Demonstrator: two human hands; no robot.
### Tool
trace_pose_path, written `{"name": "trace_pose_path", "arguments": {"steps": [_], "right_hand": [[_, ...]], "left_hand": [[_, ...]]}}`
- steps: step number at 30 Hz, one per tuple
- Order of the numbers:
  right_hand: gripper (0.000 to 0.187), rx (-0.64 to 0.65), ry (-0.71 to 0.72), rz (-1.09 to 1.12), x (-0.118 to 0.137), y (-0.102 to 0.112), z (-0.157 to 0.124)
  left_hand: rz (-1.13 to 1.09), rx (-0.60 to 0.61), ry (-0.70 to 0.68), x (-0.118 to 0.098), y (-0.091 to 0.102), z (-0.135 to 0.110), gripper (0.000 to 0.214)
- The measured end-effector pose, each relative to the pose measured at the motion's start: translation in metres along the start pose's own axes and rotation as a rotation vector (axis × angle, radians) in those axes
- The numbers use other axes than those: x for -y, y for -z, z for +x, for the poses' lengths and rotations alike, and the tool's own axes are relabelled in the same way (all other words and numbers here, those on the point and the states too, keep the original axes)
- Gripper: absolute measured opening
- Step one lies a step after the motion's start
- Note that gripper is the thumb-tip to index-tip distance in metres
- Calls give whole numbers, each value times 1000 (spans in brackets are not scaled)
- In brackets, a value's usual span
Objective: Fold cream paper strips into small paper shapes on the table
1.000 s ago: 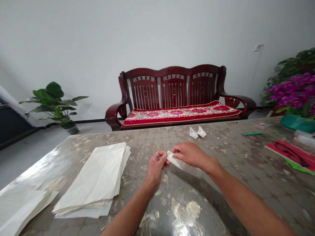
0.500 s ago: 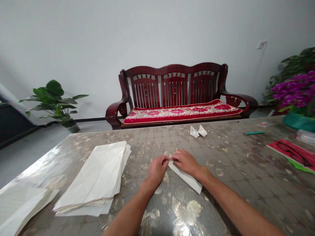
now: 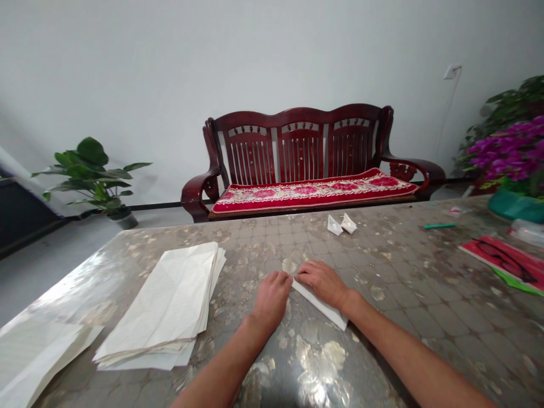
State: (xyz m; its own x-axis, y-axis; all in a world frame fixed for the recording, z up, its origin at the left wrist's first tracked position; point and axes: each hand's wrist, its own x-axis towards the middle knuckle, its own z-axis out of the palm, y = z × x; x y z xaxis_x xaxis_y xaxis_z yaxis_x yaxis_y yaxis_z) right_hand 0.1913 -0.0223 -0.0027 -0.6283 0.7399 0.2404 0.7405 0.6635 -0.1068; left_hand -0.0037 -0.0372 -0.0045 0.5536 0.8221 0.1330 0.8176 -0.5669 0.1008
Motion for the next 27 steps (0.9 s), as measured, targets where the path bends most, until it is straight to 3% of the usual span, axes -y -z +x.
{"name": "trace_pose_path", "arguments": {"steps": [7, 12, 17, 21, 27], "right_hand": [[30, 18, -48, 118, -5, 3, -6], [40, -41, -309, 352, -19, 12, -13], [32, -214, -522, 286, -8, 18, -36], [44, -175, -557, 203, 5, 12, -51], [46, -136, -527, 148, 6, 4, -55]], "left_hand": [[142, 88, -63, -11, 8, -7, 35], [137, 102, -23, -13, 17, -3, 32], [31, 97, 61, -10, 25, 13, 20], [-117, 59, 164, -7, 24, 25, 12], [-318, 68, 259, 2, 19, 33, 10]]}}
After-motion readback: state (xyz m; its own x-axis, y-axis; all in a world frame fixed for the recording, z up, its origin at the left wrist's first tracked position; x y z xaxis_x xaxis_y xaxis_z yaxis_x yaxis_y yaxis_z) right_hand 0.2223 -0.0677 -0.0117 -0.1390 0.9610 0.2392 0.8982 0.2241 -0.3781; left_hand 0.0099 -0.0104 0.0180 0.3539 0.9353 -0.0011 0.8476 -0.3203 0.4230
